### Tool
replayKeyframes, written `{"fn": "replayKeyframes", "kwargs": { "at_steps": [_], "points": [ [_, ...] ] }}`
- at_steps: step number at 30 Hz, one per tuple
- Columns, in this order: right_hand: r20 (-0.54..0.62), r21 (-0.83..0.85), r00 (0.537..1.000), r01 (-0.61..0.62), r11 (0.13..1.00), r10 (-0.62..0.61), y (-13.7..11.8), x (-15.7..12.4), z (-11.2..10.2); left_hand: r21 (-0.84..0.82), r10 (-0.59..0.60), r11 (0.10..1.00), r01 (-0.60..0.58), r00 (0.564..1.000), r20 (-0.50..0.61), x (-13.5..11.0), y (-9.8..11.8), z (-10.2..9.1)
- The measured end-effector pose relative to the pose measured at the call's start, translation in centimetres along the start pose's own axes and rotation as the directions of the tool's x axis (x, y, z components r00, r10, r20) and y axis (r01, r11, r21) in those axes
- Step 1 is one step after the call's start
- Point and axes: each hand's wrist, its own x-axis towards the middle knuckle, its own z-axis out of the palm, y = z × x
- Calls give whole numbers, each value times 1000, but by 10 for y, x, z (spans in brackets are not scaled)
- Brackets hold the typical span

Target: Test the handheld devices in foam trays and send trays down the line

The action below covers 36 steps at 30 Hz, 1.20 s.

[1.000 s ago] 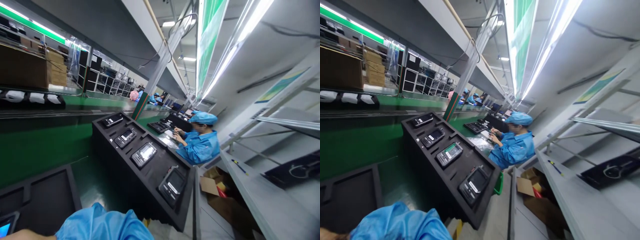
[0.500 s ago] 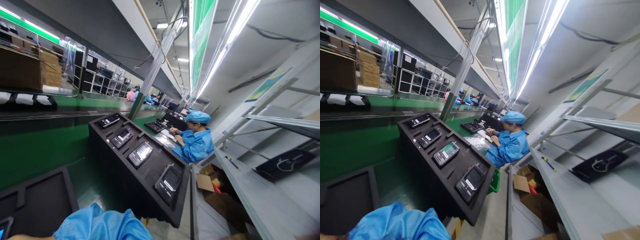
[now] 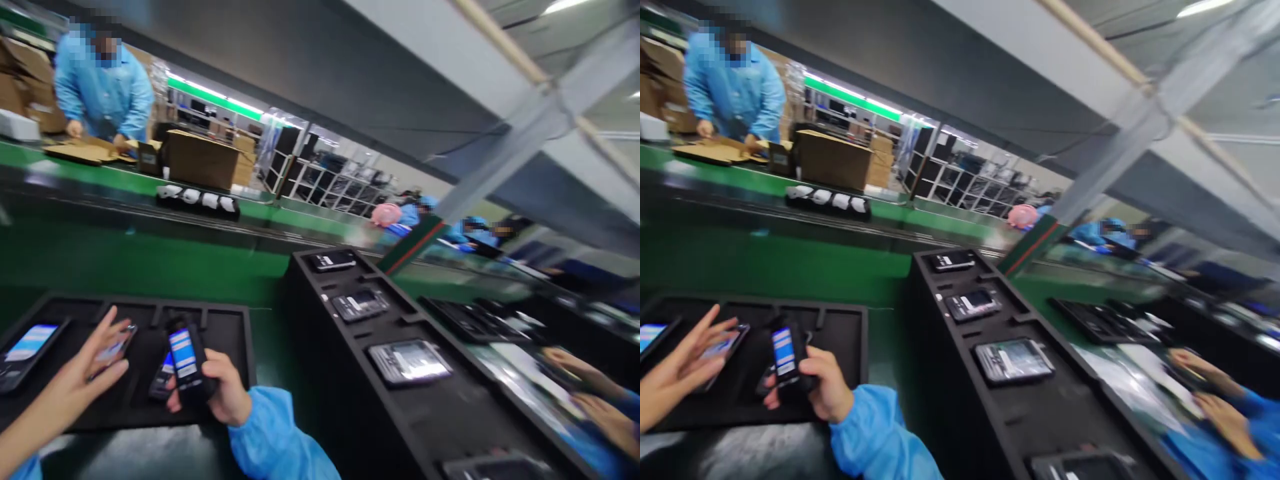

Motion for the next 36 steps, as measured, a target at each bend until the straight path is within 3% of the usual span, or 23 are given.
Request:
{"fn": "replayKeyframes", "kwargs": {
  "at_steps": [2, 5, 8, 10, 13, 16, 18, 22, 24, 29, 36],
  "points": [
    [-74, 33, 997, 19, 999, -16, -11, -18, -8, 220, -93, 967, 126, 984, -155, 7, -25, -42],
    [-240, -3, 971, 12, 1000, -12, -24, -40, -23, 510, -216, 772, 378, 912, -348, 11, -61, -89],
    [-434, -98, 899, 13, 995, -54, -28, -48, -37, 502, -359, 726, 469, 882, -305, 4, -79, -105],
    [-523, -194, 846, -5, 981, -99, -27, -48, -45, 429, -395, 768, 475, 879, -266, -3, -80, -102],
    [-612, -357, 763, -32, 934, -208, -24, -43, -60, 325, -354, 835, 443, 886, -299, -11, -73, -90],
    [-658, -590, 641, -115, 799, -394, -20, -41, -84, 292, -240, 896, 333, 919, -313, -14, -70, -73],
    [-631, -706, 614, -203, 678, -473, -17, -42, -103, 301, -174, 915, 268, 937, -304, -16, -72, -59],
    [-387, -921, 603, -225, 317, -697, -14, -46, -133, 405, 48, 913, 45, 975, -218, -20, -76, -37],
    [-289, -957, 619, -205, 206, -730, -12, -47, -141, 460, 138, 887, -30, 969, -203, -23, -79, -31],
    [-215, -974, 652, -199, 110, -727, -5, -45, -150, 483, 253, 870, -99, 930, -266, -30, -84, -26],
    [-293, -921, 558, -381, 75, -777, -15, -64, -150, 472, 269, 873, -121, 928, -258, -35, -77, -29]
  ]
}}
